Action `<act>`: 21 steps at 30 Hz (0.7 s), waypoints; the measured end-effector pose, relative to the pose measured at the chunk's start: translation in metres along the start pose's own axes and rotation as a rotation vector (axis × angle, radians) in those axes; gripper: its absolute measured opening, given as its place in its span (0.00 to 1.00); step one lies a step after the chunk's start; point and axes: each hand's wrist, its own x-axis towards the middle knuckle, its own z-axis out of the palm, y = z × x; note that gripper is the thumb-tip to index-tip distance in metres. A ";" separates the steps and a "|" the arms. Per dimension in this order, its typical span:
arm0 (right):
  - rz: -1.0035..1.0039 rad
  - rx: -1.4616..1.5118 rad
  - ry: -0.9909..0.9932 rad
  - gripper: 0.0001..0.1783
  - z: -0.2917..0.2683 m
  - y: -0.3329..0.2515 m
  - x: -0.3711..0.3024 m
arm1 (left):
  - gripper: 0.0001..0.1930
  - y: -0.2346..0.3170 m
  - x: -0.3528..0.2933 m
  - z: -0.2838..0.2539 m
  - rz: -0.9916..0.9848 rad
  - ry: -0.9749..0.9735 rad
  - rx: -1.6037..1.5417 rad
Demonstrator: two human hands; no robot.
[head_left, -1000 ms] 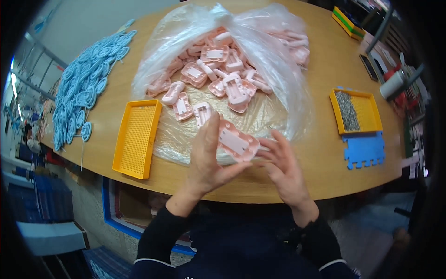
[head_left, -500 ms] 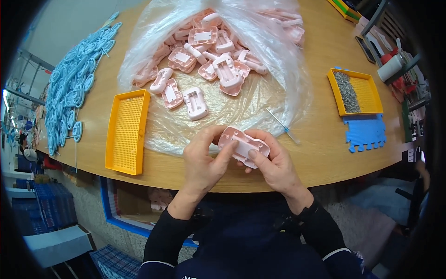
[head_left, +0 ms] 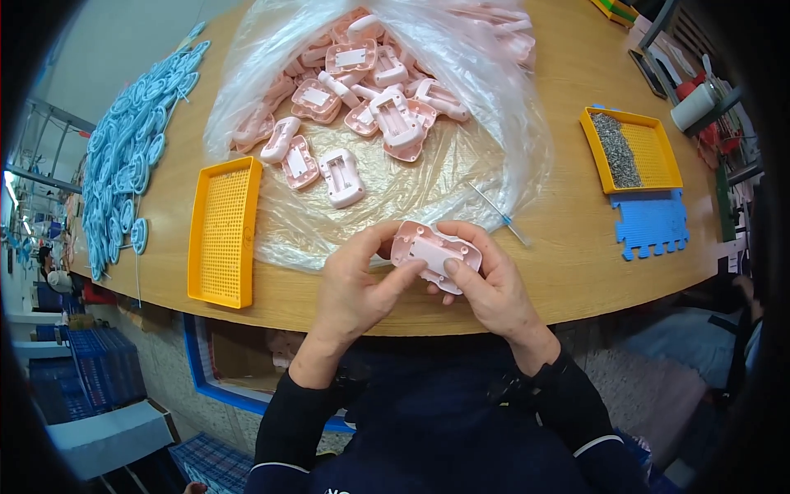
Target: The person is assembling small pink plastic enclosures by inserting metal pins and snaps.
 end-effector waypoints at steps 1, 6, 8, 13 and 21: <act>-0.006 -0.004 0.012 0.20 -0.001 0.000 0.000 | 0.14 -0.001 -0.001 0.003 0.001 -0.001 0.001; -0.001 -0.047 0.022 0.20 0.000 -0.002 -0.004 | 0.15 -0.006 -0.005 0.008 -0.013 0.016 0.041; -0.002 -0.044 0.023 0.20 -0.001 -0.002 -0.005 | 0.15 -0.005 -0.006 0.007 -0.010 0.010 0.062; 0.000 -0.038 0.019 0.21 0.000 0.001 -0.008 | 0.14 -0.003 -0.009 0.008 0.029 0.022 0.144; 0.035 0.002 0.022 0.22 -0.002 0.002 -0.011 | 0.12 -0.006 -0.010 0.002 -0.153 -0.095 -0.092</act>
